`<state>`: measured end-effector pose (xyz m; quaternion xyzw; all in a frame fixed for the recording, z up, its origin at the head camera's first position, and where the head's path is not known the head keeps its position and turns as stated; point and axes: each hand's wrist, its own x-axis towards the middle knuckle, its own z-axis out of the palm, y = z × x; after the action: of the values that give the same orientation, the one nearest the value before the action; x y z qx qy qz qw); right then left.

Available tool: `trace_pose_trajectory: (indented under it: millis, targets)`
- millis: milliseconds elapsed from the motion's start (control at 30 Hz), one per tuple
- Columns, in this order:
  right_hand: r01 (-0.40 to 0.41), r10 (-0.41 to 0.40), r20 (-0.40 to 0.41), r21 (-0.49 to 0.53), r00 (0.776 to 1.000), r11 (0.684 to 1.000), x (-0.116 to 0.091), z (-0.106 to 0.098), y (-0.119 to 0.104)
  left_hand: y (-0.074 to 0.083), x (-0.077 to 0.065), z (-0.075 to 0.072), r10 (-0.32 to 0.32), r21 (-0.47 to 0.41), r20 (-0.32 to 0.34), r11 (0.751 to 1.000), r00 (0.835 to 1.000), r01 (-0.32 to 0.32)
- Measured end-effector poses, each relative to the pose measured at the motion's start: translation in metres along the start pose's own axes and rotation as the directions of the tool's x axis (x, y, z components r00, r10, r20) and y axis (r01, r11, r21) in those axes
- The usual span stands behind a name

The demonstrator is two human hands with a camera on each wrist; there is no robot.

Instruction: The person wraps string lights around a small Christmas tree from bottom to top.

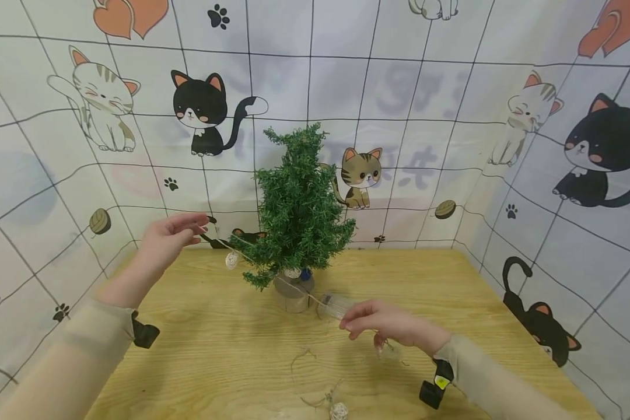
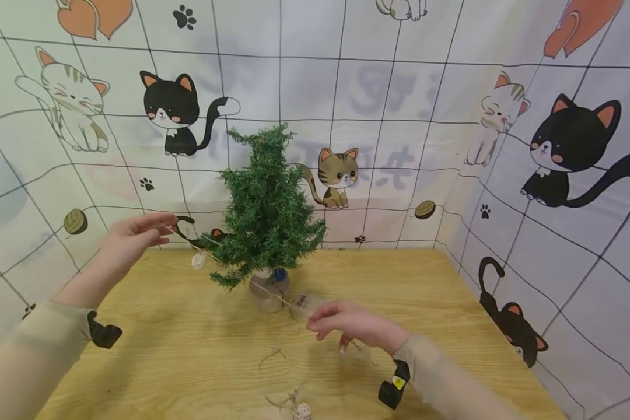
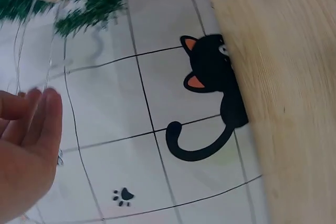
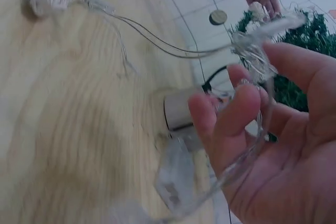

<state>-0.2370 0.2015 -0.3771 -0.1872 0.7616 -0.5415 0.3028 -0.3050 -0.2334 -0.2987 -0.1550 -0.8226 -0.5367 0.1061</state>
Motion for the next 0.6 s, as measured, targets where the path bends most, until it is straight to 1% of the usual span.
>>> trace_pose_trajectory:
  millis: [33, 67, 100, 133, 167, 200, 233, 267, 300, 333, 367, 433, 467, 533, 600]
  targets:
    - [-0.003, 0.004, 0.008, -0.024, 1.0, 1.0, -0.003, -0.003, 0.0, 0.001, -0.002, 0.004, 0.041, 0.108, -0.027, 0.993, 0.999, -0.038]
    - [-0.005, 0.006, 0.018, -0.044, 1.0, 0.999, -0.005, -0.007, 0.0, 0.002, -0.004, 0.009, 0.085, 0.212, -0.052, 0.975, 0.995, -0.072]
    - [-0.007, 0.009, 0.027, -0.068, 1.0, 0.998, -0.007, -0.01, 0.0, 0.003, -0.006, 0.013, 0.132, 0.308, -0.074, 0.946, 0.988, -0.103]
    - [-0.01, 0.013, 0.037, -0.089, 0.999, 0.996, -0.009, -0.013, -0.001, 0.004, -0.007, 0.016, 0.182, 0.393, -0.091, 0.91, 0.979, -0.133]
    - [-0.016, 0.021, 0.042, -0.109, 0.999, 0.994, -0.012, -0.016, -0.001, 0.005, -0.009, 0.02, 0.23, 0.46, -0.103, 0.874, 0.968, -0.159]
    - [-0.022, 0.027, 0.04, -0.13, 0.999, 0.991, -0.014, -0.018, -0.001, 0.006, -0.01, 0.022, 0.267, 0.502, -0.112, 0.847, 0.957, -0.178]
    - [-0.021, 0.027, 0.034, -0.154, 0.999, 0.988, -0.017, -0.02, -0.002, 0.007, -0.011, 0.024, 0.295, 0.526, -0.12, 0.828, 0.948, -0.192]
    - [-0.024, 0.029, 0.028, -0.174, 0.999, 0.984, -0.019, -0.022, -0.003, 0.008, -0.011, 0.025, 0.314, 0.544, -0.129, 0.815, 0.941, -0.198]
    - [-0.029, 0.033, 0.02, -0.189, 0.999, 0.982, -0.022, -0.025, -0.003, 0.008, -0.012, 0.026, 0.321, 0.55, -0.141, 0.812, 0.937, -0.195]
    - [-0.032, 0.036, 0.016, -0.202, 0.999, 0.979, -0.024, -0.027, -0.004, 0.008, -0.012, 0.026, 0.325, 0.549, -0.157, 0.814, 0.933, -0.191]
    - [-0.03, 0.034, 0.011, -0.215, 0.999, 0.976, -0.026, -0.029, -0.005, 0.008, -0.012, 0.025, 0.313, 0.535, -0.169, 0.826, 0.935, -0.179]
    - [-0.015, 0.017, 0.006, -0.228, 1.0, 0.974, -0.031, -0.034, -0.007, 0.008, -0.013, 0.023, 0.259, 0.49, -0.179, 0.86, 0.949, -0.143]
    - [-0.005, 0.007, 0.006, -0.233, 1.0, 0.972, -0.034, -0.037, -0.008, 0.008, -0.013, 0.022, 0.217, 0.459, -0.17, 0.881, 0.961, -0.118]
    - [0.026, -0.025, 0.006, -0.249, 1.0, 0.968, -0.039, -0.043, -0.012, 0.009, -0.014, 0.019, 0.132, 0.408, -0.134, 0.911, 0.982, -0.067]
    - [0.053, -0.055, -0.004, -0.257, 0.998, 0.965, -0.044, -0.05, -0.02, 0.011, -0.014, 0.018, 0.057, 0.369, -0.084, 0.929, 0.995, -0.022]
